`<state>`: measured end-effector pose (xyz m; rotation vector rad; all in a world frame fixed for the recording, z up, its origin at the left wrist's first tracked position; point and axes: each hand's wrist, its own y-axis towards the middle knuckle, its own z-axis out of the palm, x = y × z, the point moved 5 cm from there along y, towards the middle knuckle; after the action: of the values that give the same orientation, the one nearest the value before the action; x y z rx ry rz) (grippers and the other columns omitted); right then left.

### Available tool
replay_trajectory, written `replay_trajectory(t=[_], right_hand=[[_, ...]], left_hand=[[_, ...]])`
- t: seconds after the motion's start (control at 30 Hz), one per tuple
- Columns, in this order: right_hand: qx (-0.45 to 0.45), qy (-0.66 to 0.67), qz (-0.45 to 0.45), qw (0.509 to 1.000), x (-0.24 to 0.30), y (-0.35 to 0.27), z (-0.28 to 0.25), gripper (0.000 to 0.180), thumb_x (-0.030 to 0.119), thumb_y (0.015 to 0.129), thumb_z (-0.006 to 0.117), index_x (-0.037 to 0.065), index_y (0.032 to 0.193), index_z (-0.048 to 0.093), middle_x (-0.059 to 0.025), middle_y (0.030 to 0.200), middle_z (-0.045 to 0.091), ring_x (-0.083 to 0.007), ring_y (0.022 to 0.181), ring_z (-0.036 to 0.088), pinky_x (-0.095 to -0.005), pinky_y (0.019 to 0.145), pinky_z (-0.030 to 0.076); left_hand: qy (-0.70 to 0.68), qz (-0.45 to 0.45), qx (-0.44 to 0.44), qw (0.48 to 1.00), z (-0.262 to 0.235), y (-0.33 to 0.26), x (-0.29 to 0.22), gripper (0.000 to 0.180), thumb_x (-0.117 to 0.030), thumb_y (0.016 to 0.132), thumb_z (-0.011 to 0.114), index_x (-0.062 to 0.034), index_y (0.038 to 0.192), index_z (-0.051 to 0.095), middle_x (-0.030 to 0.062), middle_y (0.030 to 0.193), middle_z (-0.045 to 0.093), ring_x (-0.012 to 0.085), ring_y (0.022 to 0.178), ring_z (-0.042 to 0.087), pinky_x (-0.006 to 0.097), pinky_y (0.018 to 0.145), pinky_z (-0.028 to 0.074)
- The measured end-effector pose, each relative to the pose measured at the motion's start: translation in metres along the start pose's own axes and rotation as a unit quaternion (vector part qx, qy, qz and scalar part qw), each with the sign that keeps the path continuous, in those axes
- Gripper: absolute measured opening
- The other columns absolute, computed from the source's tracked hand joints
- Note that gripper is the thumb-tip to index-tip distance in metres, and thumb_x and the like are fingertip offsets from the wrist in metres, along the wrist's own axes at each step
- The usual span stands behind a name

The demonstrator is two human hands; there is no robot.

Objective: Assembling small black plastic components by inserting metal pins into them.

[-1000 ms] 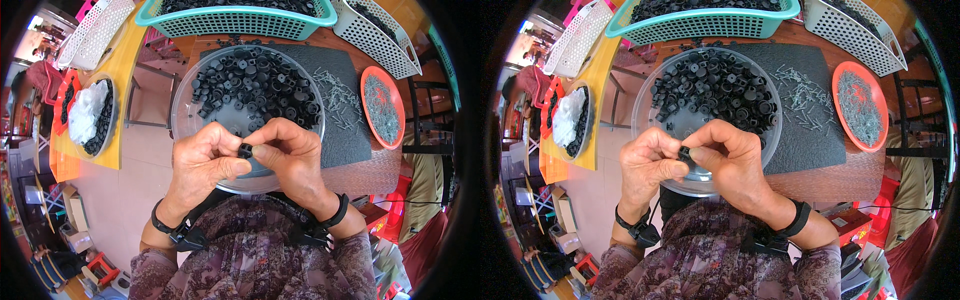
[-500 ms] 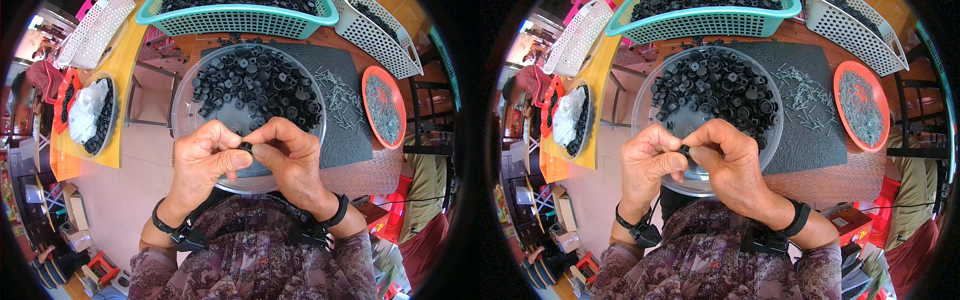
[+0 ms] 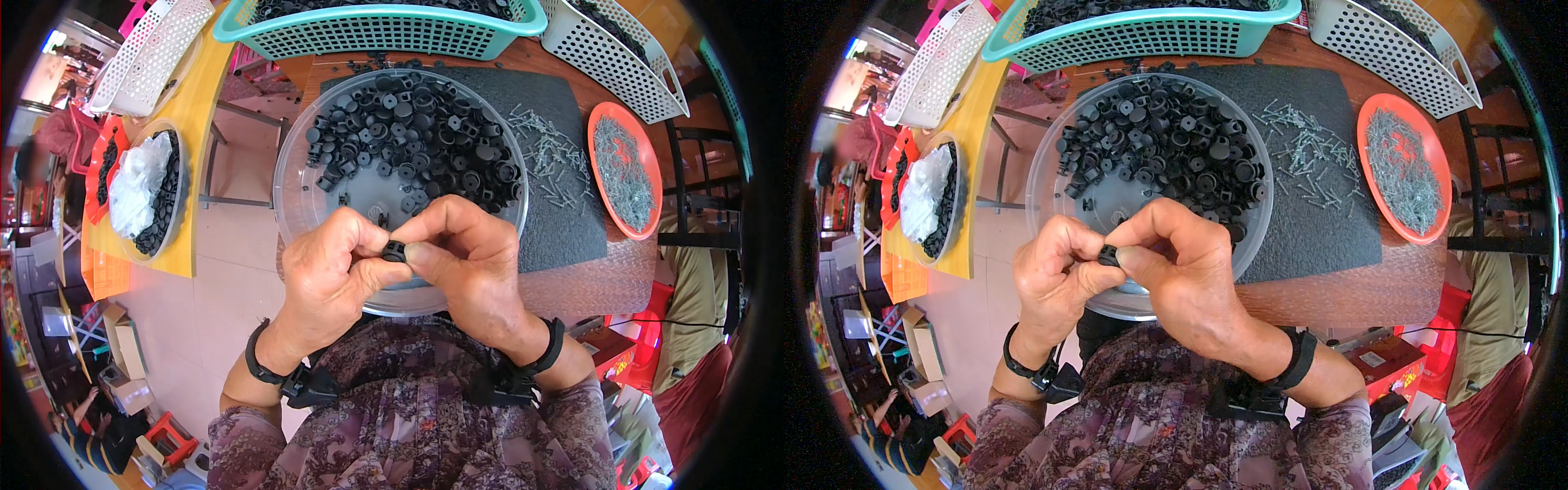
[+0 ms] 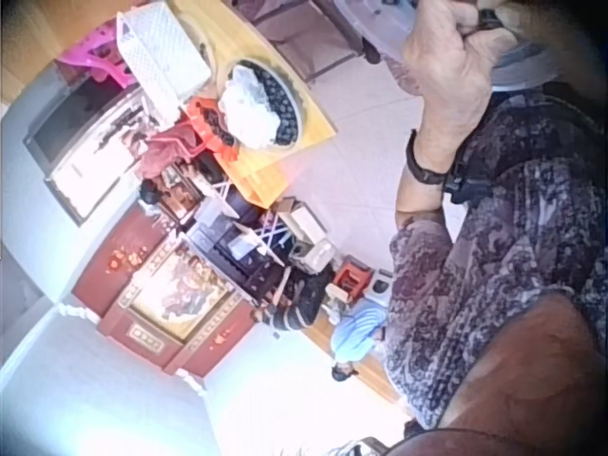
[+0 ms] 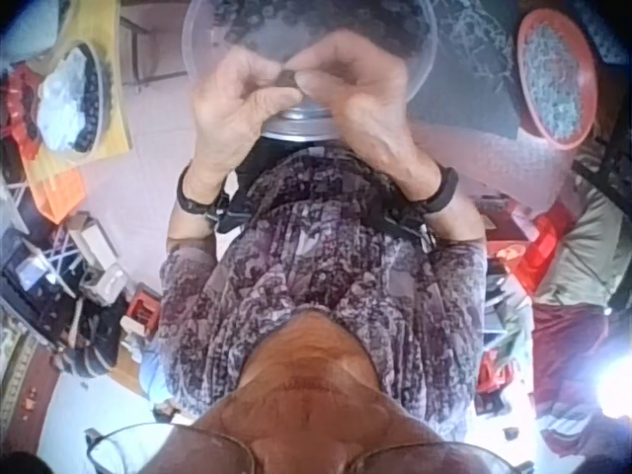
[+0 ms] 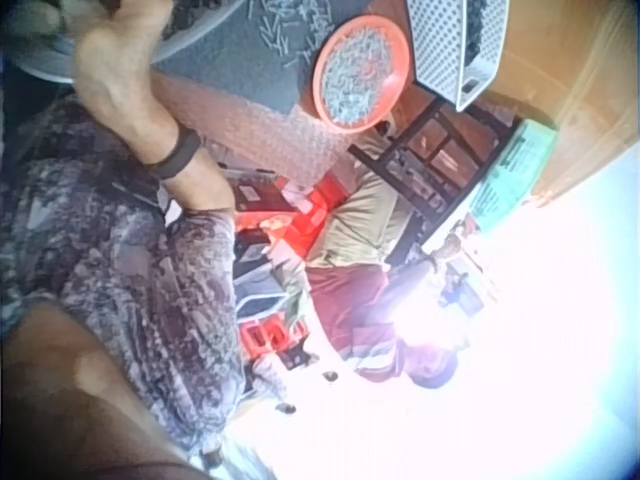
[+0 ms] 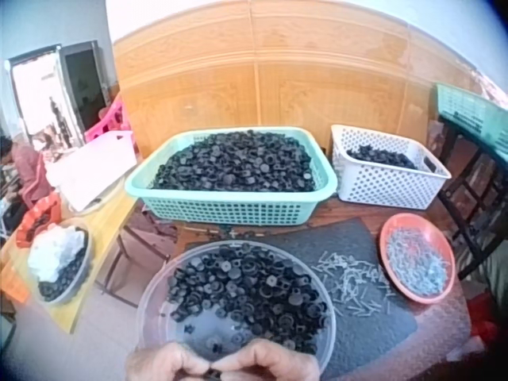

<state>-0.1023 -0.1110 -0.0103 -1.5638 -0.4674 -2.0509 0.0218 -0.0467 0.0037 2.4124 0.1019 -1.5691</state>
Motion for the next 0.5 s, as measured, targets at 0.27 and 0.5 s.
replay_trajectory(t=[0.27,0.5], right_hand=[[0.023,-0.07,-0.017,0.997,0.0,0.003,-0.005,0.007,-0.006,0.08,0.057,-0.002,0.084,0.058,-0.0025,0.079,0.056,-0.005,0.07,0.05,-0.0214,0.059,0.041],[0.136,-0.021,0.136,0.981,0.008,0.005,-0.013,0.02,0.003,0.082,0.065,-0.002,0.1,0.056,-0.0038,0.091,0.059,-0.0075,0.086,0.055,-0.0235,0.075,0.047]], left_hand=[[0.032,0.009,-0.022,0.999,0.0,0.009,0.001,0.03,-0.014,0.069,0.078,-0.0024,0.07,0.05,0.0045,0.06,0.053,0.0107,0.053,0.05,0.024,0.049,0.041],[0.1,0.083,-0.016,0.991,0.004,0.007,-0.016,0.028,-0.015,0.072,0.077,-0.0009,0.074,0.053,0.0034,0.064,0.053,0.0105,0.056,0.05,0.024,0.051,0.041]])
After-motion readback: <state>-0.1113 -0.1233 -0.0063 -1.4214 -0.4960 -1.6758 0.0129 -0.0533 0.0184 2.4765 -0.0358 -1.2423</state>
